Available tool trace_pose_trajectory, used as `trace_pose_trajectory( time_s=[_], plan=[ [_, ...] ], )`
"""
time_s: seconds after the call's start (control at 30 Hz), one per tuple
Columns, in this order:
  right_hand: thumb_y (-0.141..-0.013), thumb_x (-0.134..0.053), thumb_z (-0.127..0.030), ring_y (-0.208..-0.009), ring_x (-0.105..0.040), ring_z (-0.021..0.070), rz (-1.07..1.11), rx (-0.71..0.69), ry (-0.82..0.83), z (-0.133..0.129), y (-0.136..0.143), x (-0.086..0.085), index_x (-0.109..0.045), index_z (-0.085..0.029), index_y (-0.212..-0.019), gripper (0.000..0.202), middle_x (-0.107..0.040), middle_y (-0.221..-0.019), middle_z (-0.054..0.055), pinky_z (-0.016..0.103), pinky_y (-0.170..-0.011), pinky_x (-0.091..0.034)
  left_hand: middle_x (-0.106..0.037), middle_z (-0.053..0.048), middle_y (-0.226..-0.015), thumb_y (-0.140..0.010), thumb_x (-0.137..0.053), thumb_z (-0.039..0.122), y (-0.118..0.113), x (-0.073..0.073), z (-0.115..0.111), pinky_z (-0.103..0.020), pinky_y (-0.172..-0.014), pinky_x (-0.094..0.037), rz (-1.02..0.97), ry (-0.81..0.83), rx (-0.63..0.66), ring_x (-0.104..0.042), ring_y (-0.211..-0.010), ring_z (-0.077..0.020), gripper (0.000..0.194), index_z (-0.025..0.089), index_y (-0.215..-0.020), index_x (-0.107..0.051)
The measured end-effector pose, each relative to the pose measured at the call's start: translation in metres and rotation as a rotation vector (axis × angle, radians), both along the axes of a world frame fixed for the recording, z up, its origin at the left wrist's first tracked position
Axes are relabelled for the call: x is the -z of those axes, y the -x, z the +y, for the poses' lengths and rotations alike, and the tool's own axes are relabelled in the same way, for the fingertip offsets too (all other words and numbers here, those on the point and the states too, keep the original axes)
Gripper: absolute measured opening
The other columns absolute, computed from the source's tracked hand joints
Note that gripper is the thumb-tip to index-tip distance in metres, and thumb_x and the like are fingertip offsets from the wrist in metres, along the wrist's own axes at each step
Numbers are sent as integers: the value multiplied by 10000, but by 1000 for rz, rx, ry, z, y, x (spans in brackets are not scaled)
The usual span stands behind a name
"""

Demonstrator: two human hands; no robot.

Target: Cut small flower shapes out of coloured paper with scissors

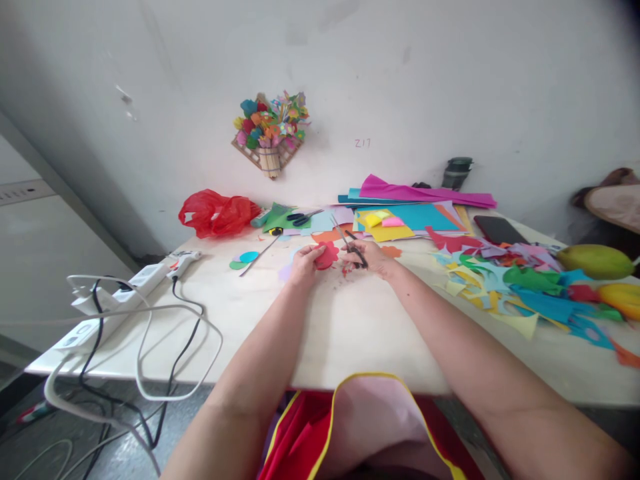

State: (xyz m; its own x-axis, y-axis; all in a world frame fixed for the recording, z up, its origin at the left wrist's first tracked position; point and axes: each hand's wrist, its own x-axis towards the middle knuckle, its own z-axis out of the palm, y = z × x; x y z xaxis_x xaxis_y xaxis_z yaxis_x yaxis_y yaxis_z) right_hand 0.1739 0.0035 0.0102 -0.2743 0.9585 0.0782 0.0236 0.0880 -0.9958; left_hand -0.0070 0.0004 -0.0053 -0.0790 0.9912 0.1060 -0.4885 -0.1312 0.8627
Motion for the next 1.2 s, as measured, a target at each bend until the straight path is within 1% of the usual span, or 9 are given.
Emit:
trace_pose_trajectory(
  time_s=[0.1,0.2,0.33,0.47,0.6,0.7,0.8,1.03,1.2],
  plan=[
    [-626,-854,-173,-470,-568,102,47,47,-31,0,0,-2,-644,-153,-899,345,-651,-591,-16,184,-415,-375,-626,-8,-552,-395,-946,378,1,0,-1,-249,-516,-459,51,-4,44,-574,-495,-113,467,150,-588,-586],
    [-595,-870,-197,-476,-576,107,56,53,-33,-1,2,-4,-641,-158,-893,378,-608,-560,-41,180,-405,-357,-620,-10,-547,-399,-946,425,0,1,-4,-242,-500,-426,174,-10,99,-551,-491,-105,474,147,-588,-612],
    [-561,-870,-210,-460,-539,90,51,61,-30,-4,4,-8,-642,-160,-855,375,-572,-540,-68,181,-416,-367,-662,-28,-613,-438,-925,521,-4,2,-7,-257,-568,-466,314,-46,152,-579,-557,-119,505,139,-644,-668],
    [-534,-865,-192,-462,-513,78,82,119,-35,-4,1,-11,-631,-172,-826,375,-563,-548,-77,190,-442,-391,-654,-30,-600,-518,-879,581,-8,3,-9,-256,-569,-464,429,-109,199,-556,-537,-110,515,132,-694,-701],
    [-525,-856,-186,-461,-506,87,108,170,-52,0,-4,-11,-615,-178,-820,381,-552,-516,-75,197,-448,-383,-619,-14,-542,-584,-860,529,-15,3,-12,-255,-561,-467,518,-129,210,-551,-507,-112,440,138,-648,-668],
    [-493,-860,-194,-457,-498,86,127,178,-66,3,-6,-9,-610,-174,-824,416,-566,-519,-72,200,-443,-372,-664,-35,-600,-652,-836,438,-22,2,-14,-258,-556,-472,522,-101,214,-564,-503,-115,353,134,-674,-659],
    [-478,-860,-210,-457,-501,89,126,191,-75,3,-7,-9,-611,-173,-829,432,-560,-510,-77,200,-441,-370,-658,-30,-594,-696,-812,347,-28,2,-16,-253,-527,-453,531,-79,202,-549,-483,-113,269,135,-677,-648],
    [-540,-844,-204,-479,-555,96,106,258,-95,4,-11,-11,-625,-171,-819,357,-608,-583,-46,207,-458,-427,-623,-20,-526,-742,-766,243,-29,5,-16,-247,-499,-418,560,-60,137,-527,-446,-114,245,154,-584,-601],
    [-585,-847,-231,-437,-553,111,117,378,-108,8,-18,-16,-636,-169,-839,337,-597,-540,-39,192,-377,-354,-659,-38,-549,-738,-776,241,-27,5,-11,-254,-497,-413,514,-36,100,-539,-438,-127,216,160,-609,-622]
  ],
)
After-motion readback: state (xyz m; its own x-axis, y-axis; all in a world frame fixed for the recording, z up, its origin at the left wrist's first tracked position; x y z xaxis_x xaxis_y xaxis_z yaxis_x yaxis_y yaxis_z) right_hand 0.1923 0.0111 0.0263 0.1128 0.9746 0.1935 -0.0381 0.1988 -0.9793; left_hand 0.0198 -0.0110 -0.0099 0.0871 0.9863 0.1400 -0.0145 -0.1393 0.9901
